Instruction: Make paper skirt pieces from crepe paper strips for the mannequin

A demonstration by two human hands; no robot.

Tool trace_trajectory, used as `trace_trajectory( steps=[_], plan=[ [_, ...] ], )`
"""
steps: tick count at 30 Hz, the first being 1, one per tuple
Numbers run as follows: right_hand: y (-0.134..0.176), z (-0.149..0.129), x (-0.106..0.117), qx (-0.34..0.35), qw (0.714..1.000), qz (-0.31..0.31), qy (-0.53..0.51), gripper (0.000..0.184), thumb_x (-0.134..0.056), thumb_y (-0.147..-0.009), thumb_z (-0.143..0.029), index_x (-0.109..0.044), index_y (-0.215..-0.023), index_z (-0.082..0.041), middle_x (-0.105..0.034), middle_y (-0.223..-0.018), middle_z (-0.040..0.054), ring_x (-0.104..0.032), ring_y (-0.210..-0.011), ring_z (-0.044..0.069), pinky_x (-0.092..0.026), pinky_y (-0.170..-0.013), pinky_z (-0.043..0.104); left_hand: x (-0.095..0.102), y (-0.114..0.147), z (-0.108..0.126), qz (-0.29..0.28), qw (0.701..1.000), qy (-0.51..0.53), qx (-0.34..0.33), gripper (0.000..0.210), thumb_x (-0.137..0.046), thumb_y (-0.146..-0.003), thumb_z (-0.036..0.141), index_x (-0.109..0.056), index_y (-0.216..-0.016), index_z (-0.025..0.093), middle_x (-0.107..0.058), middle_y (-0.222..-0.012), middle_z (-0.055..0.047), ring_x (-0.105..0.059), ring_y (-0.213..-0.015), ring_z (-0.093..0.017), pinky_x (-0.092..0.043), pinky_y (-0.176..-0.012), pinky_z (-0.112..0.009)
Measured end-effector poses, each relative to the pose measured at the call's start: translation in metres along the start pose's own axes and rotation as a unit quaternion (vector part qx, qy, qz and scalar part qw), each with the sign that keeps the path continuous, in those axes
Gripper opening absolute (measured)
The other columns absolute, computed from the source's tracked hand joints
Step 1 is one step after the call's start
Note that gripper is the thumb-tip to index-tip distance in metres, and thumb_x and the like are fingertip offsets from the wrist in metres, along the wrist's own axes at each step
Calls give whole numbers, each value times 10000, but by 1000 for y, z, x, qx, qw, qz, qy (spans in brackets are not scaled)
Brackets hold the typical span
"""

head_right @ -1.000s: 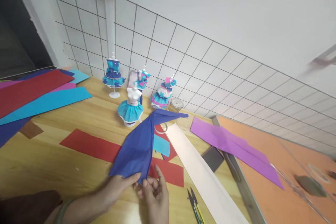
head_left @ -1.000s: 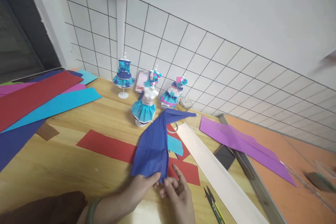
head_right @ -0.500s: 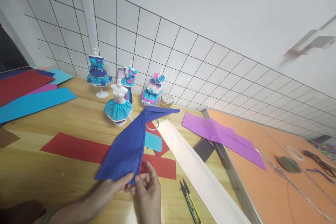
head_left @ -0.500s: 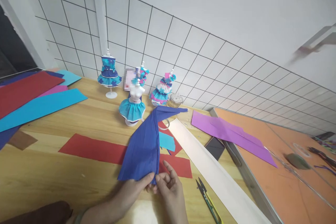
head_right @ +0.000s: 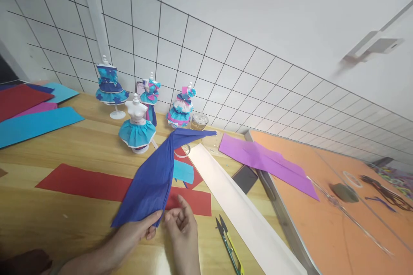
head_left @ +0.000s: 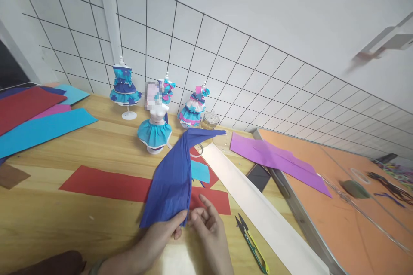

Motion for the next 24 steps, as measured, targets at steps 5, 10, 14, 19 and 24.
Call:
trace_trajectory(
  steps=[5,10,14,19,24],
  plan=[
    [-18,-4,0,-15,1000,5,2,591,-755,-598,-431,-528,-1062,-144,-585,-634,-26,-538,-553,114,-420,-556,250,-1,-1,6,-11,998,-56,-20,617,-446,-614,731,-341,-314,202,-381,-366,2,-395,-440,-123,-342,-520,-264],
    [-25,-1,-9,-35,999,-14,2,607,-766,-574,-404,-529,-1060,-128,-592,-585,-33,-517,-490,98,-401,-519,231,0,-3,6,-3,999,-37,-21,575,-431,-576,744,-405,-369,208,-388,-365,9,-379,-389,-114,-340,-462,-261],
    [-25,-1,-11,-43,999,-19,0,607,-763,-582,-390,-526,-1068,-115,-613,-608,-19,-527,-500,100,-409,-536,236,-1,-12,-4,-15,999,-37,-10,584,-419,-559,761,-368,-360,214,-378,-350,10,-372,-357,-108,-325,-419,-259],
    [-24,2,-10,-60,998,-21,-15,613,-764,-599,-374,-512,-1096,-118,-626,-646,-10,-517,-508,88,-387,-539,221,-2,-20,-19,-30,999,-41,-3,577,-423,-601,738,-392,-370,210,-401,-358,7,-387,-371,-113,-315,-429,-258],
    [-20,6,-11,-52,998,-37,-20,591,-733,-659,-381,-495,-1138,-127,-603,-657,-22,-515,-534,89,-380,-543,219,0,-15,-17,-12,996,-92,3,568,-441,-623,702,-346,-343,217,-348,-319,21,-347,-357,-108,-295,-441,-261]
  ],
)
Point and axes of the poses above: each hand's wrist, its own y-axis away from the middle knuckle, its own x-axis out of the back of the hand, z = x × y, the point moved 4 cm from there along -y, towards the middle knuckle
